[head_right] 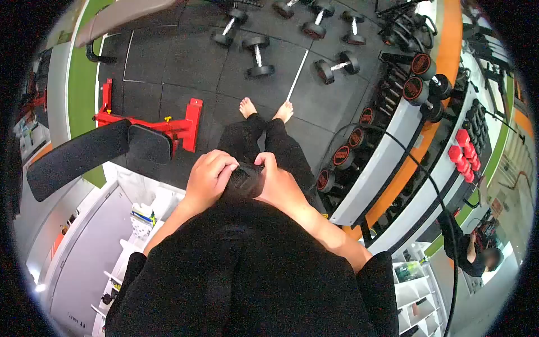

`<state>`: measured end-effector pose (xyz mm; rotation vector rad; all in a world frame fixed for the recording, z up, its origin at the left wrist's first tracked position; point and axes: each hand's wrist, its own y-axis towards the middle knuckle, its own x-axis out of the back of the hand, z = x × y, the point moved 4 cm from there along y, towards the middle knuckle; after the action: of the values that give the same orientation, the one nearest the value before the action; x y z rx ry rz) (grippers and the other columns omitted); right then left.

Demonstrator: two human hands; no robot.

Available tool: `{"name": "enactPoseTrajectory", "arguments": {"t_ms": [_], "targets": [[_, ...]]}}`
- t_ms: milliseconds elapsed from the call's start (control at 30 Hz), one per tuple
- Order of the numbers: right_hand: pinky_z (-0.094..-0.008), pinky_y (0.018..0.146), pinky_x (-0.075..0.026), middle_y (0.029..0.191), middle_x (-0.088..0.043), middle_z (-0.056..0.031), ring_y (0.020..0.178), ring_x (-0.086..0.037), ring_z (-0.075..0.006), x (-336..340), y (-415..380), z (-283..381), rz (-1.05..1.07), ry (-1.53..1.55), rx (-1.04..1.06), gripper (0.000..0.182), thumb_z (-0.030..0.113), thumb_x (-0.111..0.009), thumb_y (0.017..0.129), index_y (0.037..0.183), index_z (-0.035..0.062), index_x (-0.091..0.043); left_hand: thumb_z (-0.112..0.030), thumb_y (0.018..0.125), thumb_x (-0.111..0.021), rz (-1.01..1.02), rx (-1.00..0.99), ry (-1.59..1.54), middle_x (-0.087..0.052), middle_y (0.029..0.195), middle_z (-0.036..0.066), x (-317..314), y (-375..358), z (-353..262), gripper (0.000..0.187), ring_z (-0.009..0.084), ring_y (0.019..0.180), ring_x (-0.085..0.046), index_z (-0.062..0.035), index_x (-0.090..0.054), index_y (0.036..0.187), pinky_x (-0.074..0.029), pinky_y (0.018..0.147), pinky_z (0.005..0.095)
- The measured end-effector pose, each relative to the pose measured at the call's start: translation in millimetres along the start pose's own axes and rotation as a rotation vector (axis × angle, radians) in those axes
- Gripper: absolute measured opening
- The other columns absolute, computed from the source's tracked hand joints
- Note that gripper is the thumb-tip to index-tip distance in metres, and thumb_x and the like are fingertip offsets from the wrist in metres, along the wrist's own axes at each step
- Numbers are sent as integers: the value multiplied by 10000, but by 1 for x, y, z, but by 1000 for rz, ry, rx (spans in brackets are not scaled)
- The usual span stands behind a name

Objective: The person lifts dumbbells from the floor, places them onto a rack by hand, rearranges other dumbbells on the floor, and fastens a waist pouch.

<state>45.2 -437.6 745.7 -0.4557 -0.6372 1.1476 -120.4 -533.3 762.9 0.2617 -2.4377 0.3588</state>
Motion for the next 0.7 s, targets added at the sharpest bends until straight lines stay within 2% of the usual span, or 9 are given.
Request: {"name": "enactPoseTrajectory", "arguments": {"t_ms": [133,233,467,700], "targets": [[-457,759,-535,875,-641,-174,877,-692,-404,13,-15,18,-42,28,69,814,338,-916,690,1224,85,-357,-107,856,-716,-121,-186,73,-662,907,34,11,0,-19,71,260,878,-642,-104,-670,910,-478,793,403],[-454,789,-532,915,-624,-176,904,-679,-405,20,-22,25,-91,7,120,834,307,-926,675,1233,79,-350,-102,848,-718,-187,-252,117,-666,912,34,17,3,-30,84,262,874,-644,-98,-664,912,-474,792,398],[-431,849,-523,1082,-581,-197,1004,-652,-382,34,-26,23,-80,65,240,855,193,-933,646,1254,74,-344,-90,842,-709,-240,-327,158,-665,901,38,25,15,-50,95,260,871,-643,-82,-646,911,-470,787,396],[-429,911,-498,1119,-567,-197,1070,-627,-364,55,-36,16,-57,58,262,884,127,-921,635,1295,72,-335,-99,837,-716,-237,-388,215,-652,883,37,14,18,-70,105,247,849,-639,-88,-643,911,-473,801,391]]}}
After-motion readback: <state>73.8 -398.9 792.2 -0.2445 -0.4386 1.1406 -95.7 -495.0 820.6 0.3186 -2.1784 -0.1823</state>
